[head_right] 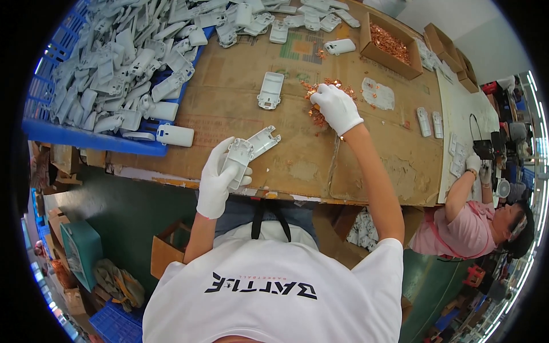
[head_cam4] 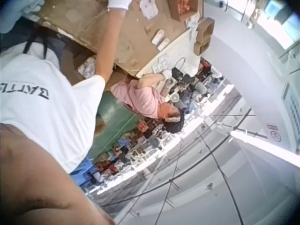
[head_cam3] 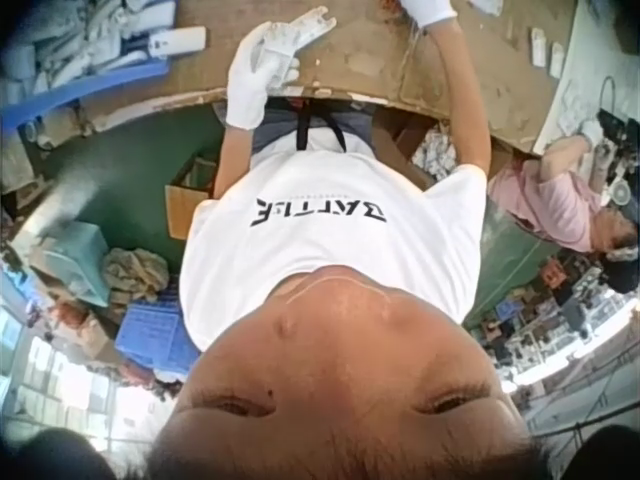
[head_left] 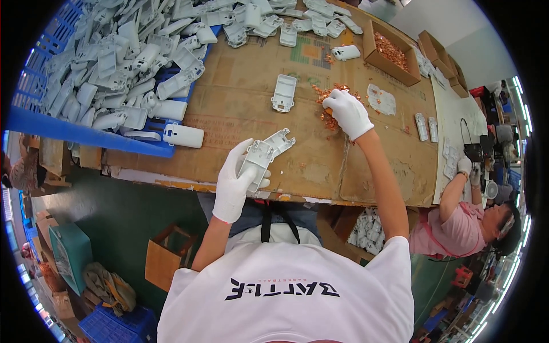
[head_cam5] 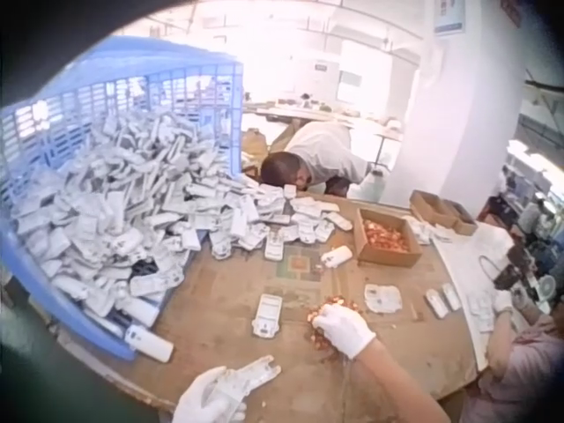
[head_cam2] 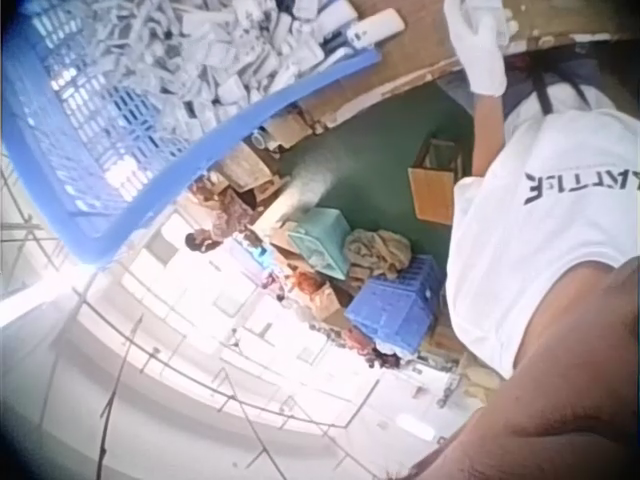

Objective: The person assembles small metal contacts into plastic housing parts by hand at a factory workbench.

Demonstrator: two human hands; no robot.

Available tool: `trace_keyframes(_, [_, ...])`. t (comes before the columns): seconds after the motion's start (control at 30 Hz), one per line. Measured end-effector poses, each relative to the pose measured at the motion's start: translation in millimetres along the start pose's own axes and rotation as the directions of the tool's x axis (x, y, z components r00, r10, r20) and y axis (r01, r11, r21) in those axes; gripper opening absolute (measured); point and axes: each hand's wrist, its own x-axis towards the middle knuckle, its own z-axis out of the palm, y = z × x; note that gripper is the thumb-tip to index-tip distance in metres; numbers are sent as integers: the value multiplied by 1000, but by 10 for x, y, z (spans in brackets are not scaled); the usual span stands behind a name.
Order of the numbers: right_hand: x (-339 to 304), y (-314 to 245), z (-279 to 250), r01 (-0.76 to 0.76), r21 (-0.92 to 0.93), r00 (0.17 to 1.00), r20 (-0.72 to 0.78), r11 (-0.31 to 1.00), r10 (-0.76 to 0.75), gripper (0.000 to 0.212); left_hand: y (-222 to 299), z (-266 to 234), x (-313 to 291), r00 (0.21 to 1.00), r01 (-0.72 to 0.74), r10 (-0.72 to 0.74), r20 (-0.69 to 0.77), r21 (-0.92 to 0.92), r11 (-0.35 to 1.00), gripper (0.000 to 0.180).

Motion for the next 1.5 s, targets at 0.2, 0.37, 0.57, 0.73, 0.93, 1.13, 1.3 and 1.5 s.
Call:
trace_keyframes(0.2, [13, -62, -44, -40, -12, 999, -22, 999, 40, 18, 35, 80, 10, 997, -67, 69, -39, 65, 996, 47])
trace_keyframes(0.37, [128, -494, -279, -236, 433, 900, -240, 870, 364, 25, 108, 63, 67, 994, -74, 81, -76, 88, 993, 44])
trace_keyframes(0.57, [-113, -1669, -406, -230, 782, 863, -111, 579, 493, 13, -82, 81, 79, 976, -168, 186, -117, 146, 975, 32])
trace_keyframes(0.73, [-272, -2307, -161, -288, 879, 787, -10, 381, 617, 19, -300, 78, 39, 897, -340, 423, -128, 412, 845, 34])
trace_keyframes(0.93, [-328, -2369, -198, -188, 696, 803, -297, 693, 517, 23, -422, 98, -36, 887, -398, 462, 23, 547, 736, 46])
trace_keyframes(1.13, [-514, -2379, -225, -342, 633, 777, -225, 694, 588, 21, -416, 288, -173, 943, -286, 334, 8, 532, 797, 41])
trace_keyframes(1.3, [-615, -2344, -189, -375, 615, 779, -197, 694, 595, 23, -516, 307, -242, 906, -365, 422, 17, 535, 762, 44])
trace_keyframes(1.5, [-685, -2406, -218, -406, 669, 760, -132, 623, 637, 23, -511, 312, -317, 906, -361, 421, 43, 598, 716, 43])
